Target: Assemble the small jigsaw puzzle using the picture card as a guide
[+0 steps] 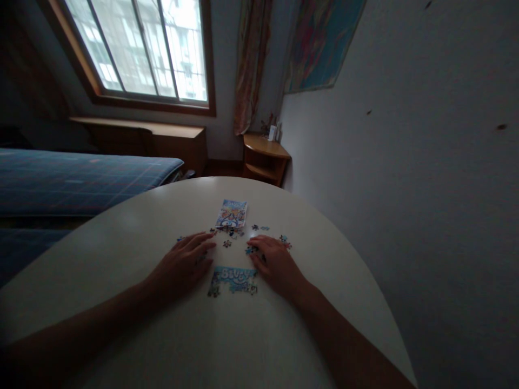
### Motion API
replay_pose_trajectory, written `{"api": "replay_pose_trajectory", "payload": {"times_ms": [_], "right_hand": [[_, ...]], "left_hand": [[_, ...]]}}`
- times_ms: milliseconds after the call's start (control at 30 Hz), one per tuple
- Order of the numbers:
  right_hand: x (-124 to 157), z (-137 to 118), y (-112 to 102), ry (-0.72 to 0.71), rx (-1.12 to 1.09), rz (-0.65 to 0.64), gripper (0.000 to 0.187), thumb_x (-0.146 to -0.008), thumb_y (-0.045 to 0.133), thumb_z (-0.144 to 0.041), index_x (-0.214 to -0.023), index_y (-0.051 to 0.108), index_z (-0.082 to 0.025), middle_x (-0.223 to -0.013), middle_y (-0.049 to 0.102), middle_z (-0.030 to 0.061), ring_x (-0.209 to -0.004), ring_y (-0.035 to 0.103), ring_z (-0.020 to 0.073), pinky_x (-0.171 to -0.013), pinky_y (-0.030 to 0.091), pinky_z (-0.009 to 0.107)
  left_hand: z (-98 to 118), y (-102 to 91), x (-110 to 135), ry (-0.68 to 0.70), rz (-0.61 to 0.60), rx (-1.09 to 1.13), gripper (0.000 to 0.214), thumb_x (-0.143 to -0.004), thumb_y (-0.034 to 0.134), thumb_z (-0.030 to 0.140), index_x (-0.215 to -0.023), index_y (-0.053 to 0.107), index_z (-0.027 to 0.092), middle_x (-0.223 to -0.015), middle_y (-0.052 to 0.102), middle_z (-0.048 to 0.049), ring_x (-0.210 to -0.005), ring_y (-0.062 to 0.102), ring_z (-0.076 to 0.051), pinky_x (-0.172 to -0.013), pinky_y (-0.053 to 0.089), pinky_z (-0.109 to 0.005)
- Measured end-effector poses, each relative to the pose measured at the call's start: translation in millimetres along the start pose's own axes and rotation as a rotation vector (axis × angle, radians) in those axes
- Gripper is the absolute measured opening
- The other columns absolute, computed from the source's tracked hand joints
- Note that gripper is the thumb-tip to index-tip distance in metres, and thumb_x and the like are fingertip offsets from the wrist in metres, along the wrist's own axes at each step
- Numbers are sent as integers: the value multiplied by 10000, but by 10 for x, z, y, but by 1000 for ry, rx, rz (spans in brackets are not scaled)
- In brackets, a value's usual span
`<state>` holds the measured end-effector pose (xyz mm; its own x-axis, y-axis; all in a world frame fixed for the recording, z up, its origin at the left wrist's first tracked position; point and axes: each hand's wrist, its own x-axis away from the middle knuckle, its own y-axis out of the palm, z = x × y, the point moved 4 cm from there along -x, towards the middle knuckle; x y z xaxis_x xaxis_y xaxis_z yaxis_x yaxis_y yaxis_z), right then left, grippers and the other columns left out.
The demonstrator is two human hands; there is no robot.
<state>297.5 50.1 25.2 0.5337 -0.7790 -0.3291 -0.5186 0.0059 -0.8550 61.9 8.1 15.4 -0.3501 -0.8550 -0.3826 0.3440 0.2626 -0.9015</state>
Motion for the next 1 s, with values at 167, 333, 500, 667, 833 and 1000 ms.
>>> {"api": "replay_pose_trajectory", "payload": {"times_ms": [167, 333, 500, 667, 833, 1000], "right_hand": [[2, 177, -13, 165, 212, -14, 501, -977, 447, -404, -1411, 531, -170, -1508, 480, 125, -1430, 379, 295, -1173, 306, 508], [51, 327, 7, 327, 314, -138, 602, -996, 347, -527, -1497, 434, -205, -1589, 354, 81, -1489, 246, 315, -1193, 247, 530], [61, 319, 18, 333, 318, -218, 595, -1010, 281, -540, -1506, 415, -239, -1612, 305, 32, -1501, 214, 294, -1205, 207, 535], [64, 339, 28, 313, 319, -186, 594, -1010, 275, -549, -1491, 435, -239, -1604, 328, 45, -1491, 245, 300, -1195, 226, 545], [73, 353, 35, 292, 291, -161, 589, -1006, 298, -546, -1477, 454, -230, -1587, 360, 71, -1482, 266, 314, -1188, 234, 567], [73, 354, 31, 280, 270, -143, 589, -1003, 302, -558, -1466, 470, -235, -1580, 374, 78, -1476, 278, 328, -1175, 247, 591]], "left_hand": [[-321, -33, -55, -199, 61, -81, 364, -931, 520, 358, -1245, 606, 195, -1426, 539, -104, -1339, 456, -318, -1129, 378, -526], [-517, 31, -84, -238, -21, -64, 445, -942, 502, 384, -1314, 586, 154, -1430, 537, -118, -1334, 461, -308, -1148, 366, -478], [-484, 54, -71, -220, -31, -28, 406, -965, 474, 393, -1304, 611, 216, -1435, 533, -89, -1350, 444, -299, -1150, 354, -493], [-472, 47, -67, -206, -46, -34, 406, -982, 460, 399, -1333, 606, 257, -1445, 520, -78, -1363, 425, -311, -1139, 361, -503], [-478, 49, -59, -183, -19, -15, 390, -982, 465, 405, -1314, 607, 256, -1433, 530, -82, -1363, 427, -304, -1125, 374, -522], [-483, 56, -57, -188, -9, -4, 390, -981, 469, 417, -1293, 606, 228, -1431, 532, -94, -1362, 429, -301, -1128, 368, -531]]}}
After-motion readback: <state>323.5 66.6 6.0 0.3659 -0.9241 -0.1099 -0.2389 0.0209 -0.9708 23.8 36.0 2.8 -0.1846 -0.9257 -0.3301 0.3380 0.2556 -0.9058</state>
